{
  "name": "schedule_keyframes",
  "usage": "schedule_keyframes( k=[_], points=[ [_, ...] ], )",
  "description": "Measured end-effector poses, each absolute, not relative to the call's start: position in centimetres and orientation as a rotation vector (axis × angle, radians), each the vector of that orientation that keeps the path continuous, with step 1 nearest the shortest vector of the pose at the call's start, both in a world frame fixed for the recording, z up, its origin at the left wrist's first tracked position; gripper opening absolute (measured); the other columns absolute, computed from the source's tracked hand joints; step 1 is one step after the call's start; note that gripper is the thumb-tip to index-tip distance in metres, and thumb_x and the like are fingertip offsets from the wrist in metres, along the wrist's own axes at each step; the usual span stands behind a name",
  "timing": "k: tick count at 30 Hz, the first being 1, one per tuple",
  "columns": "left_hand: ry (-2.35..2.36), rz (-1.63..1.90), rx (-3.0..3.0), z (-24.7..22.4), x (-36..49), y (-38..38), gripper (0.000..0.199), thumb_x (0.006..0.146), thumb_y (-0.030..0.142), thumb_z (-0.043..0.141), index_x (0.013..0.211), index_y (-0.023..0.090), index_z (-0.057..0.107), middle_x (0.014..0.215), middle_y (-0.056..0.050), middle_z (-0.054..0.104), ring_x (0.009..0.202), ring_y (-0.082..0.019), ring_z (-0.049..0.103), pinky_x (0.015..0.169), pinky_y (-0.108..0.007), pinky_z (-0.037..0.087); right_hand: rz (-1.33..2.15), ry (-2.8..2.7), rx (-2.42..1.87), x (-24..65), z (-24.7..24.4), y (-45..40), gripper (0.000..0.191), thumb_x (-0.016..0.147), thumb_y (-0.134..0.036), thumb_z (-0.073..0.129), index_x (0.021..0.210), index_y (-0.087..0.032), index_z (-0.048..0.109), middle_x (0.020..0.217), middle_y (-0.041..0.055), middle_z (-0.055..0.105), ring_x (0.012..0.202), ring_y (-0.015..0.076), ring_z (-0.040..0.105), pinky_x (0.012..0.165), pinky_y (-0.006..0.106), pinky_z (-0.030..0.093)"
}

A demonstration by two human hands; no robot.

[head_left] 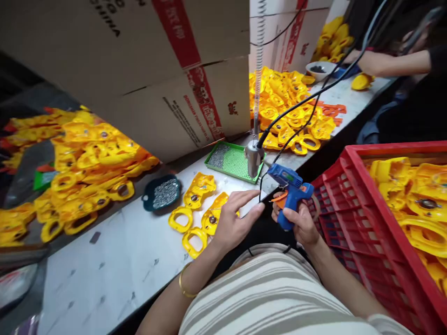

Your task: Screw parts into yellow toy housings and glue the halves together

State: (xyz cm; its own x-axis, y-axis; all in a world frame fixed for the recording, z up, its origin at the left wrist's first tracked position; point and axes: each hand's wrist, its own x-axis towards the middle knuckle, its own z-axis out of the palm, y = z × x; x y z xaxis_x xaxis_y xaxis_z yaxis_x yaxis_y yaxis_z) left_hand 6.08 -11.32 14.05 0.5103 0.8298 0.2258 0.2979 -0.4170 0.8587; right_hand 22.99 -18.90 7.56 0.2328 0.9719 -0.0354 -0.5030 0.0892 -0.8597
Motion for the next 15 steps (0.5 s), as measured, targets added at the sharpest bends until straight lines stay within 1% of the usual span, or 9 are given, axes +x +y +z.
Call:
schedule_keyframes(
  k=[2,4,6,7,9,10,12,14,15],
  points=[
    [0.905,0.768,1.836,14.2,6.6,-11.6,0.03,0.085,0.035,0.065,0.107,0.016,0.072,0.109,-0.009,0.072,0.103,-0.021,0.064,0.09,-0.033,0.05,1.249,-0.785,-0.981,22.3,7.3,-19.0,0.038,0.077,-0.041,0.068,0.106,-0.016,0.061,0.07,0.0016,0.059,0.059,0.0127,0.051,0.054,0.028,0.044],
    [0.888,0.722,1.709,13.9,6.2,-12.2,0.03,0.084,0.036,0.065,0.105,0.016,0.073,0.108,-0.009,0.072,0.1,-0.021,0.065,0.085,-0.031,0.051,1.243,-0.924,-1.053,21.7,7.4,-19.2,0.034,0.077,-0.045,0.068,0.093,-0.016,0.064,0.067,0.0022,0.059,0.057,0.0131,0.051,0.053,0.028,0.045],
    [0.868,0.71,1.581,13.3,5.5,-12.8,0.025,0.085,0.036,0.065,0.096,0.016,0.075,0.099,-0.007,0.074,0.092,-0.019,0.066,0.08,-0.028,0.051,1.235,-1.043,-1.091,21.1,7.6,-19.2,0.031,0.076,-0.046,0.069,0.082,-0.016,0.063,0.066,0.0024,0.06,0.06,0.0142,0.054,0.058,0.029,0.049],
    [0.86,0.723,1.532,13.0,5.2,-13.1,0.023,0.085,0.036,0.064,0.087,0.015,0.076,0.091,-0.006,0.074,0.086,-0.018,0.066,0.078,-0.027,0.051,1.237,-1.09,-1.103,20.6,7.8,-19.2,0.031,0.076,-0.046,0.069,0.082,-0.016,0.063,0.068,0.003,0.061,0.063,0.0156,0.057,0.062,0.03,0.051],
    [0.864,0.794,1.482,12.5,4.6,-13.5,0.026,0.086,0.034,0.064,0.071,0.014,0.072,0.079,-0.005,0.072,0.077,-0.016,0.064,0.077,-0.026,0.05,1.247,-1.15,-1.124,19.7,8.1,-19.2,0.033,0.077,-0.047,0.068,0.089,-0.017,0.065,0.078,0.0055,0.066,0.074,0.0191,0.062,0.071,0.033,0.054],
    [0.871,0.837,1.497,12.3,4.4,-13.6,0.027,0.086,0.032,0.062,0.068,0.014,0.07,0.076,-0.004,0.07,0.075,-0.015,0.063,0.076,-0.026,0.049,1.246,-1.167,-1.134,19.3,8.1,-19.3,0.035,0.077,-0.047,0.067,0.094,-0.017,0.065,0.084,0.007,0.068,0.079,0.0207,0.064,0.075,0.035,0.055],
    [0.9,0.921,1.626,12.0,4.0,-13.7,0.024,0.089,0.029,0.059,0.071,0.015,0.068,0.076,-0.004,0.068,0.074,-0.015,0.061,0.074,-0.026,0.048,1.238,-1.181,-1.137,18.6,8.0,-19.5,0.036,0.078,-0.047,0.066,0.098,-0.017,0.066,0.093,0.0084,0.07,0.087,0.0225,0.064,0.08,0.036,0.055],
    [0.943,0.958,1.858,11.7,3.3,-14.0,0.023,0.092,0.027,0.053,0.075,0.016,0.064,0.075,-0.004,0.065,0.072,-0.014,0.058,0.07,-0.026,0.045,1.26,-1.143,-1.107,18.2,7.8,-19.9,0.032,0.078,-0.044,0.067,0.094,-0.017,0.066,0.088,0.0069,0.069,0.082,0.0207,0.065,0.076,0.034,0.056],
    [0.967,0.945,1.981,11.5,2.7,-14.3,0.025,0.094,0.027,0.049,0.074,0.017,0.06,0.073,-0.004,0.062,0.07,-0.014,0.056,0.068,-0.026,0.044,1.289,-1.095,-1.085,18.2,7.6,-20.2,0.029,0.079,-0.043,0.067,0.091,-0.017,0.066,0.081,0.0054,0.067,0.073,0.0183,0.064,0.068,0.032,0.056]
  ],
)
